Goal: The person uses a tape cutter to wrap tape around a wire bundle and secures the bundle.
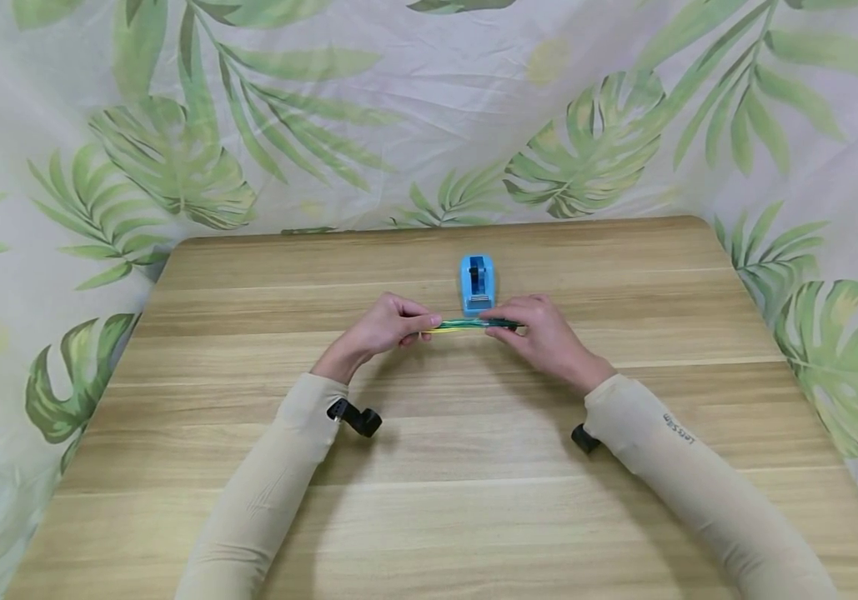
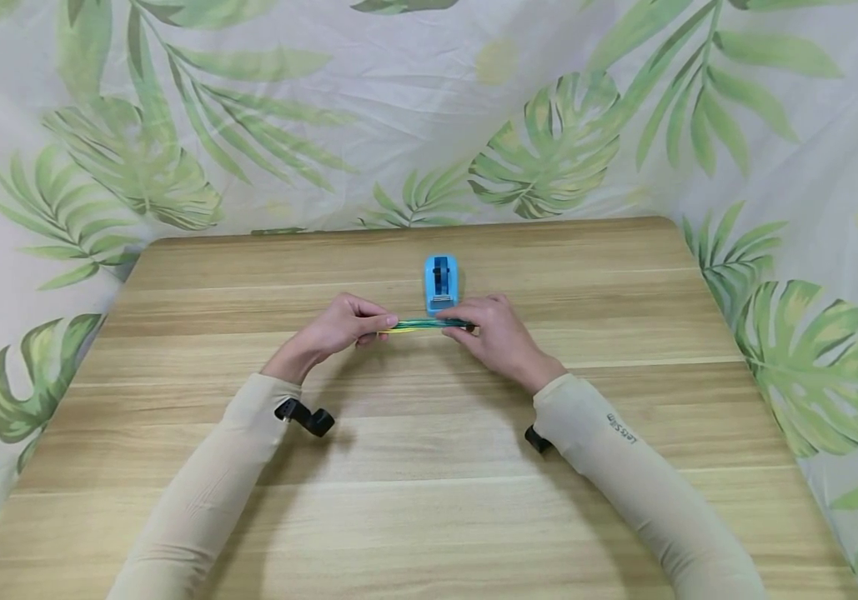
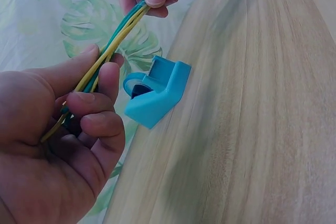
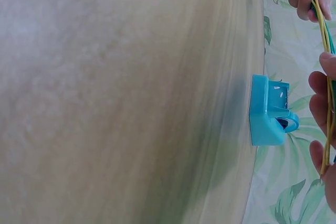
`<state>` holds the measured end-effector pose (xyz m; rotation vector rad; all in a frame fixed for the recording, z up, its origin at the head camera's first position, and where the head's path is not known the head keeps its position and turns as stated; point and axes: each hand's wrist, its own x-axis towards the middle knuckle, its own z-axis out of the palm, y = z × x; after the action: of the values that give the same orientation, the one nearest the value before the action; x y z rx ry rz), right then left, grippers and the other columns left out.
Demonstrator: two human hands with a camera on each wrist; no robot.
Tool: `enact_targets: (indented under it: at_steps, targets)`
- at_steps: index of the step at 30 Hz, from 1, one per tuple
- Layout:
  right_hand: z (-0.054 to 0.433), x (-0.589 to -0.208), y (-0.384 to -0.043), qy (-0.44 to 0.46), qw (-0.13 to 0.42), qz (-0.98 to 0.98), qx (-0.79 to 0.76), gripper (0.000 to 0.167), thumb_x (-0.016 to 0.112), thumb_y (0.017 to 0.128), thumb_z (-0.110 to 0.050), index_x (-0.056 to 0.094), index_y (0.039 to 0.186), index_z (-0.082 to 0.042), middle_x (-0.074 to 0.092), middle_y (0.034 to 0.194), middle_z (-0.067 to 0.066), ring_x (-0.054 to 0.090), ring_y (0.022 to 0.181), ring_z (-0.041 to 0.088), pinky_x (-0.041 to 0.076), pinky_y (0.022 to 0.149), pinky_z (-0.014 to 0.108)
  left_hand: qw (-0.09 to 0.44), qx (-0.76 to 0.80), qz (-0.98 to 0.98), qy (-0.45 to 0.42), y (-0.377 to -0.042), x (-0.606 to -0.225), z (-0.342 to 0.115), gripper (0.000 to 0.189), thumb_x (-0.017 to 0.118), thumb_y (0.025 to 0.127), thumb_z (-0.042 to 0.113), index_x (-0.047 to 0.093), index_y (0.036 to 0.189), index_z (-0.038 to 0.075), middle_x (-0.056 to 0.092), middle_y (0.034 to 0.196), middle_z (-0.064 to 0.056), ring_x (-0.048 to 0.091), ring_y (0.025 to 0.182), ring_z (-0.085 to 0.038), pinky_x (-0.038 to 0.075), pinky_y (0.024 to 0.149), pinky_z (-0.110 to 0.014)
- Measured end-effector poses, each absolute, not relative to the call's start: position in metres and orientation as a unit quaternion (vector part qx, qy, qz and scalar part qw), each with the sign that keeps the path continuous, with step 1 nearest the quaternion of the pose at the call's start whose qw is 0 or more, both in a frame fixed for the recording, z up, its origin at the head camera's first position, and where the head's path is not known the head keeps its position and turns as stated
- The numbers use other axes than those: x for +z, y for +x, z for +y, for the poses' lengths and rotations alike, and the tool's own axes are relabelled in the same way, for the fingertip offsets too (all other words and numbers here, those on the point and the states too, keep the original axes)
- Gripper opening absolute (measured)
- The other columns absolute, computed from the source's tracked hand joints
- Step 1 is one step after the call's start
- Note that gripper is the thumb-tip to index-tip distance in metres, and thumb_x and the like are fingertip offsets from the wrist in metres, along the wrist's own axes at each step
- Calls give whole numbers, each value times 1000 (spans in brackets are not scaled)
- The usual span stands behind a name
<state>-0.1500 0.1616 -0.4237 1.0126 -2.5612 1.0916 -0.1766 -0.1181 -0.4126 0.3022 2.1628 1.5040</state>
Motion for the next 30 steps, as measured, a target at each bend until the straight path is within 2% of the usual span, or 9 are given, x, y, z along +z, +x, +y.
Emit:
enact_targets:
  at_steps: [8, 11, 14, 21, 27, 30]
  targets:
    - [159, -422, -152, 332, 43, -862, 380, 24, 79, 88, -11, 77, 112, -10, 75, 107, 2, 69, 99, 18, 48, 94, 44, 225, 538, 801, 134, -177, -414, -121, 22, 72, 96, 25, 79, 95, 4, 61, 84, -30, 42, 52, -12, 28, 48, -24]
    - [159, -422, -152, 327, 25, -858, 396, 23, 79, 88, -8, 77, 111, -9, 74, 108, 4, 69, 101, 19, 52, 91, 41, 220, 536, 802, 145, -177, -414, -121, 20, 72, 96, 23, 79, 94, 5, 60, 81, -28, 41, 51, -12, 28, 47, -24]
    - [158, -421, -151, 315, 7, -858, 406, 22, 79, 87, -7, 77, 109, -9, 75, 107, 4, 69, 99, 18, 55, 86, 38, 214, 537, 800, 158, -176, -414, -122, 17, 72, 95, 20, 80, 95, 5, 63, 78, -22, 40, 51, -12, 29, 47, -24]
    - [156, -421, -150, 289, -33, -869, 401, 21, 78, 89, -8, 78, 110, -10, 75, 106, 3, 67, 92, 15, 55, 78, 36, 205, 529, 805, 174, -175, -414, -123, 16, 73, 94, 19, 80, 98, 4, 67, 83, -21, 36, 54, -11, 28, 49, -24]
    - [156, -422, -151, 283, -44, -876, 389, 21, 77, 90, -10, 77, 111, -10, 74, 107, 3, 66, 91, 14, 54, 78, 36, 202, 534, 802, 176, -175, -415, -124, 15, 74, 94, 16, 80, 100, 4, 70, 93, -25, 42, 60, -13, 32, 53, -24]
    - [156, -421, -151, 276, -55, -881, 379, 20, 76, 91, -11, 77, 111, -10, 74, 105, 2, 65, 88, 14, 54, 76, 35, 195, 527, 808, 178, -175, -416, -125, 15, 75, 93, 17, 80, 100, 5, 73, 93, -17, 48, 67, -15, 36, 56, -24]
